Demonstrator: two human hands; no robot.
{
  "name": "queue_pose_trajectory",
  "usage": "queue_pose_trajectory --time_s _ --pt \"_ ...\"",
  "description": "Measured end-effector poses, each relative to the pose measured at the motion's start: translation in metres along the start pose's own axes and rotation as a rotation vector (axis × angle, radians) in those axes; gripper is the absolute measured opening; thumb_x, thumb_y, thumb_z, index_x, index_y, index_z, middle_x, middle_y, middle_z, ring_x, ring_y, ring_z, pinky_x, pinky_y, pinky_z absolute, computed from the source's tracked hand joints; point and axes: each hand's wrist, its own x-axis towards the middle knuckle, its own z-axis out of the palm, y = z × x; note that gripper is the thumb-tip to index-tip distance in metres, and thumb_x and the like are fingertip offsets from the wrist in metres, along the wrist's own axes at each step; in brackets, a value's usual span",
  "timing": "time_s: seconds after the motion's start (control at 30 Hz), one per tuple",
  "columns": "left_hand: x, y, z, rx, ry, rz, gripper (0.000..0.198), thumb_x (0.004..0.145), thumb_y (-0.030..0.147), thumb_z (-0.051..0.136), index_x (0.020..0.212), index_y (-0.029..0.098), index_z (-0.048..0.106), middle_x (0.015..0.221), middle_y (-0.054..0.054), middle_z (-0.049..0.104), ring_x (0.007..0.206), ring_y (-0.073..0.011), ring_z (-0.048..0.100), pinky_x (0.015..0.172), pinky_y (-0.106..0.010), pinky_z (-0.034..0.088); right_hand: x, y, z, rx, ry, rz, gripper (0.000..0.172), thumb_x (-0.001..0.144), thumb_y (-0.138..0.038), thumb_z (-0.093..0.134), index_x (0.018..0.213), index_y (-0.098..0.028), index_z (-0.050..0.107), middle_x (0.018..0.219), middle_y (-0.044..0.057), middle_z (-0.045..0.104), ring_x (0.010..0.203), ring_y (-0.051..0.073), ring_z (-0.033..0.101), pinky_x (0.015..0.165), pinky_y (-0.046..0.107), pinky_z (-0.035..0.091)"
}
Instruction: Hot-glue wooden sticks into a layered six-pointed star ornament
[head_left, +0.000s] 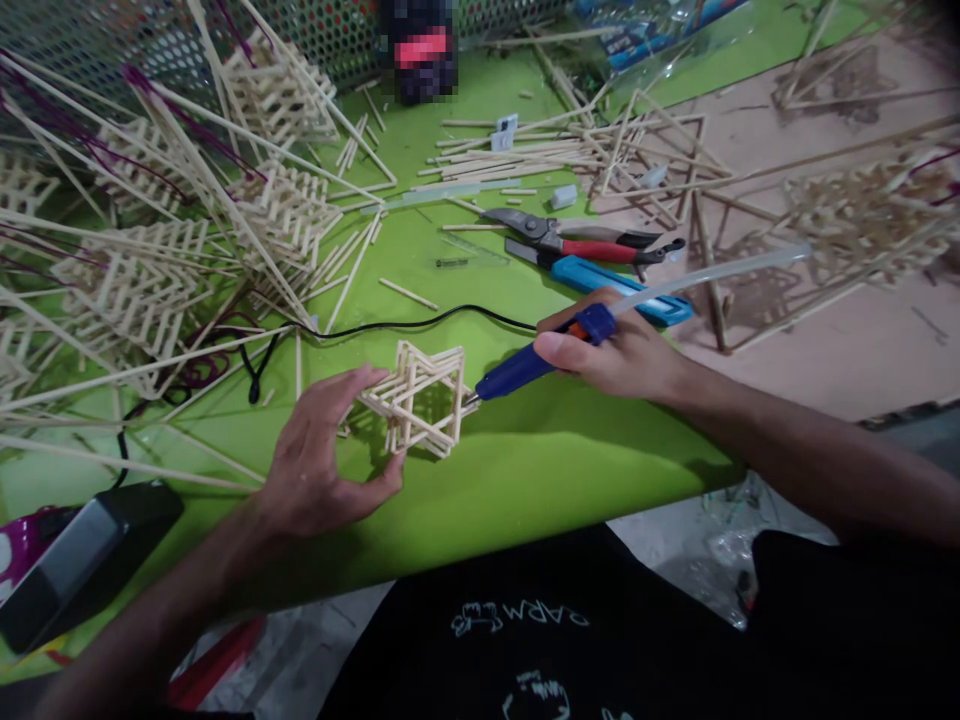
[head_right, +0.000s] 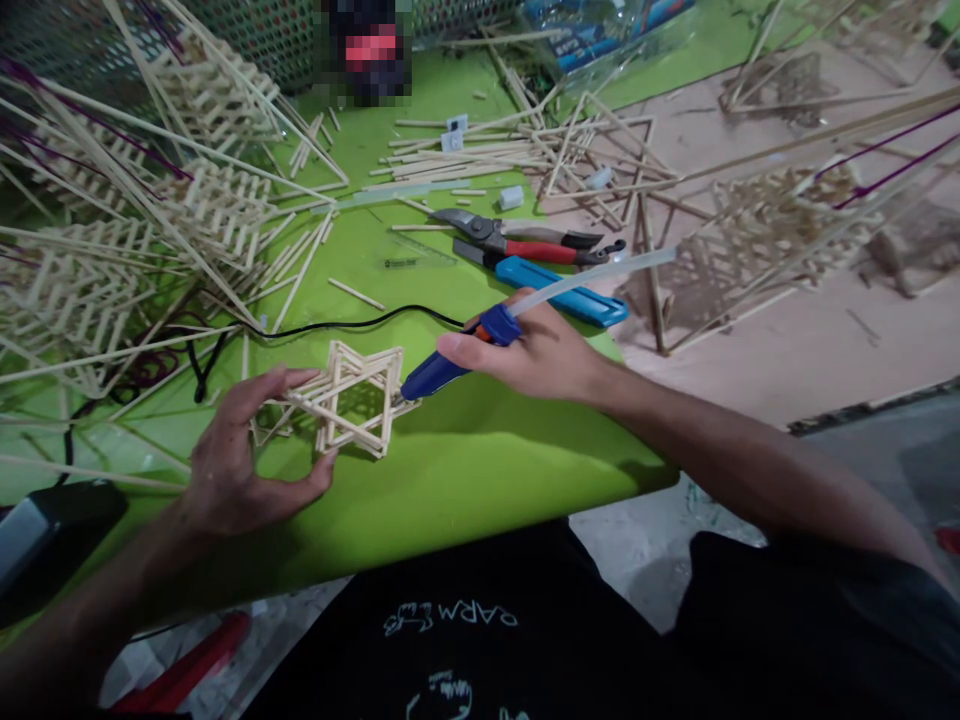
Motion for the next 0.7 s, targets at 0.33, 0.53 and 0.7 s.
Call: queue_pose_trajectory --time_s 0.33,0.53,0.7 --pt "0.0008 0.0009 -0.0003 -0.001 0.001 0.000 0.100 0.071 0.023 0.080 0.157 0.017 0.028 0.128 -0.016 0.067 0.112 -0.0321 0.067 0.094 -0.049 0.060 -0.0027 0.0049 0.0011 -0.027 0.002 0.048 0.064 0.087 -0.072 0.058 0.055 -0.018 0.049 0.049 -0.004 0.035 0.045 0.007 0.031 0.042 0.027 0.018" --pt "0.0001 0.0002 0.0006 0.002 -0.006 -0.018 0.100 0.071 0.023 0.080 0.156 0.017 0.029 0.128 -0.015 0.067 0.112 -0.0311 0.067 0.097 -0.048 0.059 -0.0030 0.0062 0.0019 -0.011 0.010 0.063 0.064 0.086 -0.073 0.058 0.055 -0.017 0.049 0.050 -0.004 0.034 0.045 0.007 0.031 0.042 0.027 0.018" --pt "-0.0015 -0.0002 0.0010 0.010 0.000 -0.018 0.100 0.071 0.024 0.080 0.156 0.017 0.029 0.129 -0.014 0.067 0.114 -0.0307 0.067 0.098 -0.046 0.058 -0.0026 0.0061 0.0025 0.005 0.015 0.049 0.063 0.087 -0.070 0.059 0.054 -0.017 0.048 0.049 -0.004 0.035 0.045 0.007 0.030 0.042 0.027 0.018"
